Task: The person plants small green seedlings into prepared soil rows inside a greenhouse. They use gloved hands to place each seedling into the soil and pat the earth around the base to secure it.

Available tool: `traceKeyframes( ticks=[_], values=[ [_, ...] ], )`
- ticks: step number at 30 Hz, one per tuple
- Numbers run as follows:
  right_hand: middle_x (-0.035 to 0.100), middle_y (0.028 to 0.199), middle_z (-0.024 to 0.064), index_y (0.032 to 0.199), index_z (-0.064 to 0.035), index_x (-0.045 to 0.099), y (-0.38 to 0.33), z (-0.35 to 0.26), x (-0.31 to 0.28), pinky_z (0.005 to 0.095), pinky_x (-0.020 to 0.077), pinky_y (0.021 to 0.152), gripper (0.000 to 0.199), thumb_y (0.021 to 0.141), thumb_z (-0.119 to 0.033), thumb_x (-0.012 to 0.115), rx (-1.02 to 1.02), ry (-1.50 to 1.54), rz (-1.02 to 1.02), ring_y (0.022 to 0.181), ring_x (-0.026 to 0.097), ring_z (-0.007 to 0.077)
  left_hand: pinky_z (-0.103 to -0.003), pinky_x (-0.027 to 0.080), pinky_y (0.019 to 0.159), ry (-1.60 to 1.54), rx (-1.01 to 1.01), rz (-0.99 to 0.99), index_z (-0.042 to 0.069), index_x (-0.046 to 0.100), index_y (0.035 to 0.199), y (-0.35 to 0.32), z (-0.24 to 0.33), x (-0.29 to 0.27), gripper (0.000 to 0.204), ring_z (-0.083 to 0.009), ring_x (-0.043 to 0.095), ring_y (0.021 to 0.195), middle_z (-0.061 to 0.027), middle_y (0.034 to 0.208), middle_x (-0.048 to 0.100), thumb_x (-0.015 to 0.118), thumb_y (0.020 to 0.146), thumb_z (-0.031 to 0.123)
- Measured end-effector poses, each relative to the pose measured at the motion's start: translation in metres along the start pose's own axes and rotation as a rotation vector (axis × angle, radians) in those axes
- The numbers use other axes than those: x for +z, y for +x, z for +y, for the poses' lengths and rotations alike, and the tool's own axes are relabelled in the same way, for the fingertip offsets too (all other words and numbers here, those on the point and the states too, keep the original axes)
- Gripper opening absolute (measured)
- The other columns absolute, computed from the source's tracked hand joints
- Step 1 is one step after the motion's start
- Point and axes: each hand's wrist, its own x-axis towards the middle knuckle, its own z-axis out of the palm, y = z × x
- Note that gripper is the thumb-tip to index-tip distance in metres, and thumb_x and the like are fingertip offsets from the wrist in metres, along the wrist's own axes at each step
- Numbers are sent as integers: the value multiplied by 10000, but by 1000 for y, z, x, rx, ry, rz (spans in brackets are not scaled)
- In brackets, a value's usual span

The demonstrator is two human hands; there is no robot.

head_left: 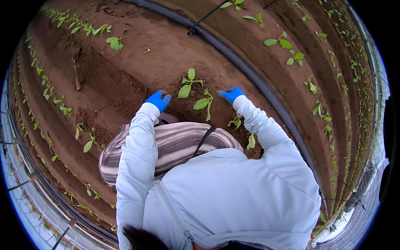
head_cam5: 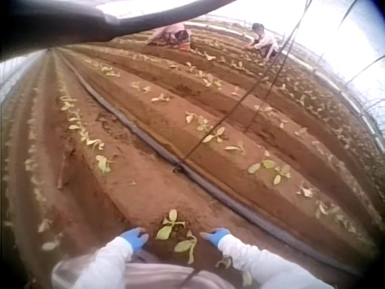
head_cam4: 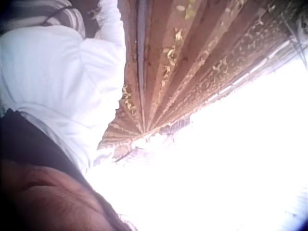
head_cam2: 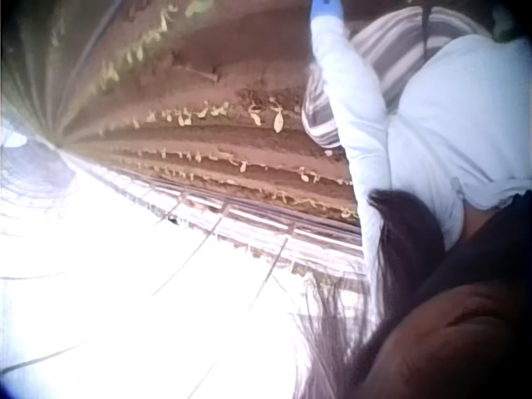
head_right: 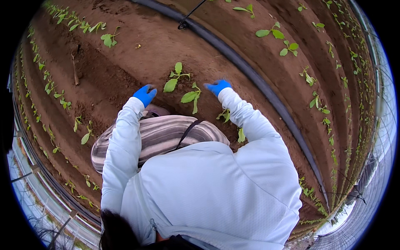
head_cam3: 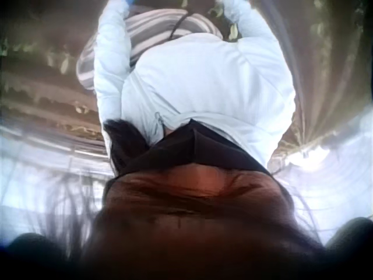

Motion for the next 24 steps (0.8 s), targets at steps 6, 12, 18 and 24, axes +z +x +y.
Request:
traceKeyframes(
  ticks=[6, 12, 18, 24],
  values=[
    [673, 886, 171, 897, 10, 697, -26, -22, 23, 363, 491, 728, 709, 650, -654, 661, 238, 187, -296, 800, 640, 270, -345, 425, 950, -55, -26, 33, 24, 501, 1246, 7, -17, 2, 484, -284, 553, 1112, -180, 1221, 562, 540, 890, 349],
    [670, 957, 170, 948, -43, 696, 0, 11, 48, 369, 497, 754, 508, 693, -481, 658, 130, 77, -364, 852, 642, 288, -344, 430, 944, -29, 24, 22, 20, 509, 1230, 2, 2, 0, 478, -285, 559, 1099, -181, 1201, 574, 546, 887, 350],
    [636, 1082, 157, 1014, -91, 680, -12, 2, 28, 379, 475, 835, 429, 757, -416, 572, 100, -74, -431, 992, 605, 308, -363, 431, 950, -48, 3, 33, 28, 496, 1248, -1, -6, -3, 505, -310, 548, 1118, -185, 1227, 555, 542, 883, 374],
    [623, 1117, 149, 1054, -95, 663, -17, 8, 22, 386, 464, 878, 413, 752, -363, 579, 1, -248, -466, 1026, 588, 306, -364, 427, 954, 8, 21, 25, 20, 475, 1258, -11, 9, -8, 519, -321, 539, 1126, -190, 1235, 547, 529, 891, 383]
  ],
)
